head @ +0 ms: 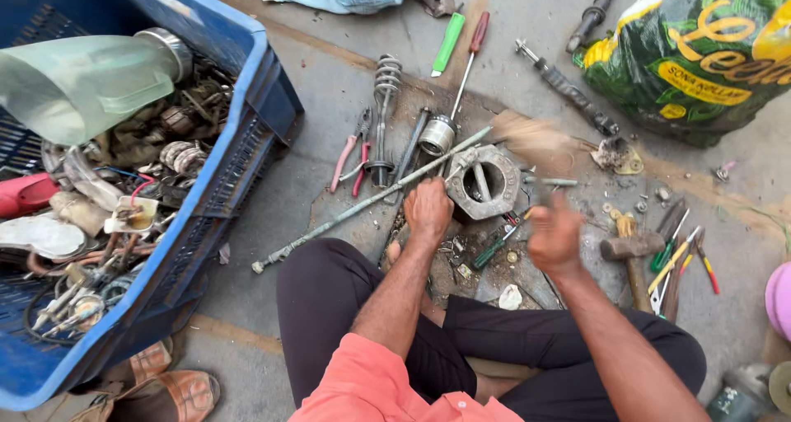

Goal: The person sits on the floor and uses a hammer and metal rod to strike a small cylindrical metal part held in a vise. They repeatedly hammer the part, inspect it, and adjust its position. The person also handles a long metal rod and places it into a blue crate.

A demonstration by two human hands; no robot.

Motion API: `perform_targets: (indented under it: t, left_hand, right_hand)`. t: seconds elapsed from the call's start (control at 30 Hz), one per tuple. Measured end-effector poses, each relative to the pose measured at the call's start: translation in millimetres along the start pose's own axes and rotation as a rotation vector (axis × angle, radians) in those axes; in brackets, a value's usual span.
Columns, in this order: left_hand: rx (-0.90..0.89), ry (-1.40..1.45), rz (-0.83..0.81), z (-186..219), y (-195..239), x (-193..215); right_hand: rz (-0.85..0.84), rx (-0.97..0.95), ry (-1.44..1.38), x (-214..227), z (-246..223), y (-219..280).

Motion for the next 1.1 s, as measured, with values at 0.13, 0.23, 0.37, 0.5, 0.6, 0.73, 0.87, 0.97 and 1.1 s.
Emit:
perform_targets:
  t: [0.13, 0.23, 0.37, 0.5, 0.6, 0.73, 0.87, 0.97, 1.1]
  left_hand:
    - [-0.022, -0.013, 0.029, 13.2, -9.1, 12.4]
    - [-0.048, 0.006, 0.082, 1.4, 4.9, 23.6]
    - [-0.037, -0.023, 0.07, -1.3, -0.2, 7.7]
    - [0.027, -0.012, -0.077, -8.6, 2.3, -21.2]
    - [-0.048, -0.116, 0.055, -4.1, -5.2, -7.2]
    - [-0.13, -0.076, 0.184, 1.4, 3.3, -6.6]
    - [-0.045, -0.024, 0.082, -5.4, -2.7, -1.0]
    - [-0.053, -0.013, 0.072, 3.5, -1.4, 3.9]
    - [-0.026, -0.028, 0.059, 4.0, 10.7, 16.4]
  right_hand:
    - [-0.13, -0.006, 0.271, -23.3, 2.5, -6.1]
    - [-0.103, -0.045, -0.002, 0.0, -8.7, -0.9]
    - [0.015, -0.043, -0.274, 54.2, -3.8, -2.4]
    - [0.059, 0.185, -0.156, 7.3, 4.0, -0.5]
    - [-0.079, -0.096, 0.174, -31.8, 35.6, -2.1]
    - [-0.016, -0.08, 0.168, 14.5, 32.1, 2.0]
    - [0.08, -0.061, -0.17, 90.7, -6.4, 2.1]
    - [0.184, 0.152, -0.324, 82.3, -30.0, -4.6]
    - [-0.192, -0.145, 0.17, -26.5, 0.8, 0.3]
Point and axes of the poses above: each hand's wrist, its own y-axis away from the middle knuckle, its own x-axis out of the back of the hand, z = x × y, the point moved 7 cm from there along -y, towards the middle knuckle, and after that the axes turned 9 degrees about -x, right-handed, at the moved point
